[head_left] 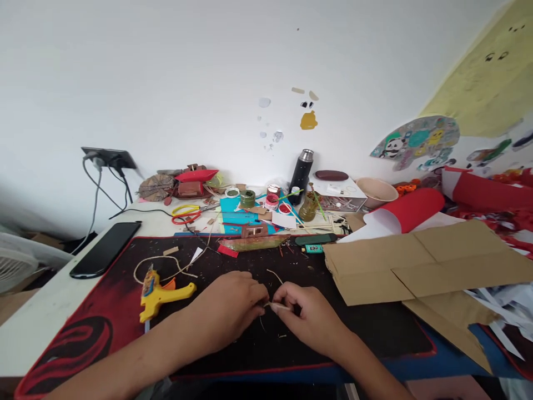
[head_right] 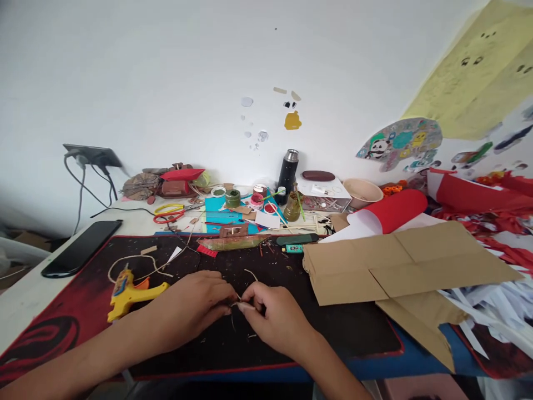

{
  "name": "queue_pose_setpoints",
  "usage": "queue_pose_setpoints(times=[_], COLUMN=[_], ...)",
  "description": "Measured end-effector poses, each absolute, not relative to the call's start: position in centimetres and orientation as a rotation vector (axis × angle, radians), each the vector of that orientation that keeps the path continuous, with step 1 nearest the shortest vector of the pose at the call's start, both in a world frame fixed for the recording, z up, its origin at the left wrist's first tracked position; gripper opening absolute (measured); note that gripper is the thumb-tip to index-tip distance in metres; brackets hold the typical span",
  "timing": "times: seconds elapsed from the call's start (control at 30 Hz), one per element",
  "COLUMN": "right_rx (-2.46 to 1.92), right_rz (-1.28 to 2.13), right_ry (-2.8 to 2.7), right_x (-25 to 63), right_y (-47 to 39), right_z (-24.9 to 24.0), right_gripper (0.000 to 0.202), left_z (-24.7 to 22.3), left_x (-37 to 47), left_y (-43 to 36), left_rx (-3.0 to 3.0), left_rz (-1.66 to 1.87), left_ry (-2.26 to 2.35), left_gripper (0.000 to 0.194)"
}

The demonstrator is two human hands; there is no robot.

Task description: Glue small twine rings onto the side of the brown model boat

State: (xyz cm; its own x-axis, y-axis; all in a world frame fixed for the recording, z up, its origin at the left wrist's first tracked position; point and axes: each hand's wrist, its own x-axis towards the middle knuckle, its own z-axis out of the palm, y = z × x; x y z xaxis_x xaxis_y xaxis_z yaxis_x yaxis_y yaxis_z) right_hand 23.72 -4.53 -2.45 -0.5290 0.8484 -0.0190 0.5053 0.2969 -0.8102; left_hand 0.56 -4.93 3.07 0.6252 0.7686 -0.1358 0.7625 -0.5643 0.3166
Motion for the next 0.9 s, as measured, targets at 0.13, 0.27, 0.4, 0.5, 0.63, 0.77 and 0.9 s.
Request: queue_pose_setpoints(times=[0.13, 0.27, 0.4, 0.5, 0.63, 0.77, 0.9], right_rx=[-1.213, -1.242, -1.309, -1.361, -1.369, -1.337, -1.315], right_rz=[1.074, 1.003, 1.059, 1.114, 1.151, 1.194, 1.258], right_ry=[-2.203, -2.210, -2.123, -2.040, -2.034, -2.038, -1.956], right_x=[23.0, 23.3, 24.7, 25.5, 25.5, 25.2, 25.1], right_y=[-4.5, -4.3, -4.3, -4.6, -5.1, -5.4, -5.6], right_z=[-2.6, -2.8, -3.0, -3.0, -3.0, -3.4, -4.1], right_gripper=[0.011, 0.010, 0.015, 0.020, 0.022, 0.021, 0.025], left_z=[3.1, 2.6, 1.5, 0.3, -0.1, 1.5, 2.9], left_x=[-0.5, -1.4, -1.4, -0.4, -0.1, -4.3, -11.2], left_y=[-4.6, -3.1, -1.8, -1.7, -2.8, -3.5, -2.3], left_rx=[2.515, 2.441, 2.408, 2.426, 2.490, 2.426, 2.309], left_rz=[-0.041, -0.068, -0.101, -0.109, -0.053, 0.248, 0.244], left_ry=[1.330, 1.495, 1.617, 1.577, 1.410, 1.343, 1.735], left_gripper=[0.013, 0.015, 0.020, 0.020, 0.022, 0.036, 0.034])
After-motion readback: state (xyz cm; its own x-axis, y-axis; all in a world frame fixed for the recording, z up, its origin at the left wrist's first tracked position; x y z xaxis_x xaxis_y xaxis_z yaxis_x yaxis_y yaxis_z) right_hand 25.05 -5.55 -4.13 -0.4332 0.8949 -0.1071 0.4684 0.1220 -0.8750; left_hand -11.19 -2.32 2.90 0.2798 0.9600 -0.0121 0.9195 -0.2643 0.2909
